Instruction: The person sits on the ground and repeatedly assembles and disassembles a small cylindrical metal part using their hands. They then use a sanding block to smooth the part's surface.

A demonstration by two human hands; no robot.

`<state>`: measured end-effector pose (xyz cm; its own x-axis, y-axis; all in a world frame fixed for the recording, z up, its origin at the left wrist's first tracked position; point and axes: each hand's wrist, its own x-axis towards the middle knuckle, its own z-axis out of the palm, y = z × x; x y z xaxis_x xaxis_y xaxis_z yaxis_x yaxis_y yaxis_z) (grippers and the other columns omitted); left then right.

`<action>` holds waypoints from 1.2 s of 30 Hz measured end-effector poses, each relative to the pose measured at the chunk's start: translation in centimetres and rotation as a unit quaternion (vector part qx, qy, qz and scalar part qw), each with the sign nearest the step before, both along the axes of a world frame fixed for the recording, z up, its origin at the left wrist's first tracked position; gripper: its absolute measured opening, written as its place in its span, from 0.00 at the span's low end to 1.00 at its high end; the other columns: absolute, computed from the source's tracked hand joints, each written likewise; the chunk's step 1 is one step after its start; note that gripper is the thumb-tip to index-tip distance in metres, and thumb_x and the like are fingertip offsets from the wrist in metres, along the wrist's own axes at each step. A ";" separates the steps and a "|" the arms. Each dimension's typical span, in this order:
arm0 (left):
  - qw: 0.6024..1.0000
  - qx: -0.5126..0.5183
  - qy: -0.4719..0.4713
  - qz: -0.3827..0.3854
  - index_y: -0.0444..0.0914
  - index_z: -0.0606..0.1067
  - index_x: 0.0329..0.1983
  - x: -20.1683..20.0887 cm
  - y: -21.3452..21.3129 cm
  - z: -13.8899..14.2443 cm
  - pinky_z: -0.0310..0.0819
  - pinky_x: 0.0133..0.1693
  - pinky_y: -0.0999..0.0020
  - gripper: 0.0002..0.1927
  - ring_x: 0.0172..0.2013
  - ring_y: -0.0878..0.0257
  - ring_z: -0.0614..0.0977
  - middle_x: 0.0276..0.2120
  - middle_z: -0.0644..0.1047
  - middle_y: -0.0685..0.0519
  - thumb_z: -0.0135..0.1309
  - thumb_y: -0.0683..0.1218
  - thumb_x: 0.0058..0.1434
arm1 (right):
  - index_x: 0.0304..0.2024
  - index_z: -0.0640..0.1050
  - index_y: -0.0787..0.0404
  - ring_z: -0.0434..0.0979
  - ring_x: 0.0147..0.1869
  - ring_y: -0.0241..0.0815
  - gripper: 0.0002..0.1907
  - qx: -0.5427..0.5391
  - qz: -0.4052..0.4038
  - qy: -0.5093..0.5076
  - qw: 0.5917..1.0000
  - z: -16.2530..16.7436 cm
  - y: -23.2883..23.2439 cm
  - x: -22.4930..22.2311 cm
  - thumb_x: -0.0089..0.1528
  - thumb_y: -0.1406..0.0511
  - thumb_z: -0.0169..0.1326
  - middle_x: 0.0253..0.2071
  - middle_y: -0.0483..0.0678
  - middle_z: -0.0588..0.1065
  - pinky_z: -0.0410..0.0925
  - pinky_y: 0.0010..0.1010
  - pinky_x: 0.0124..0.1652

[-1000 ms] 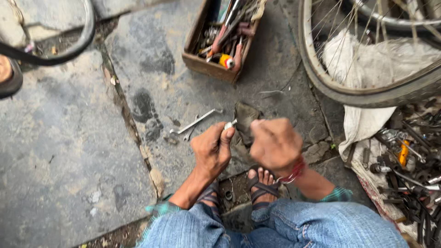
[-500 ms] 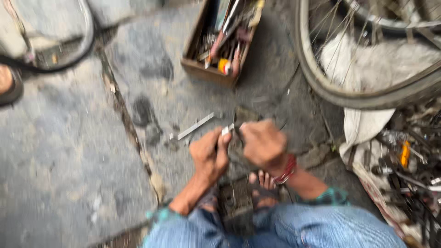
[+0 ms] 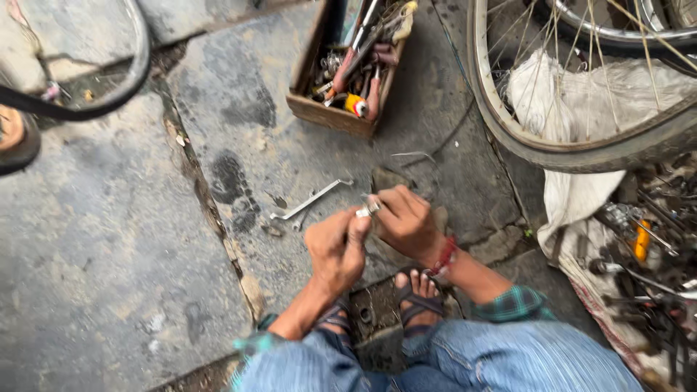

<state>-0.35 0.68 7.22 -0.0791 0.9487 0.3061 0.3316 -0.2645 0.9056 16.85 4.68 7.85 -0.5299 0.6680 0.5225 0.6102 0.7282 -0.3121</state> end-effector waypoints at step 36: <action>0.917 0.288 0.277 -0.018 0.28 0.77 0.45 -1.9 1.9 0.8 0.82 0.42 0.62 0.09 0.38 0.53 0.85 0.40 0.81 0.42 0.59 0.33 0.61 | 0.45 0.79 0.72 0.77 0.40 0.51 0.15 0.091 -0.030 0.035 0.995 2.1 -0.2 0.8 0.54 0.76 0.58 0.40 0.52 0.75 0.72 0.39 0.37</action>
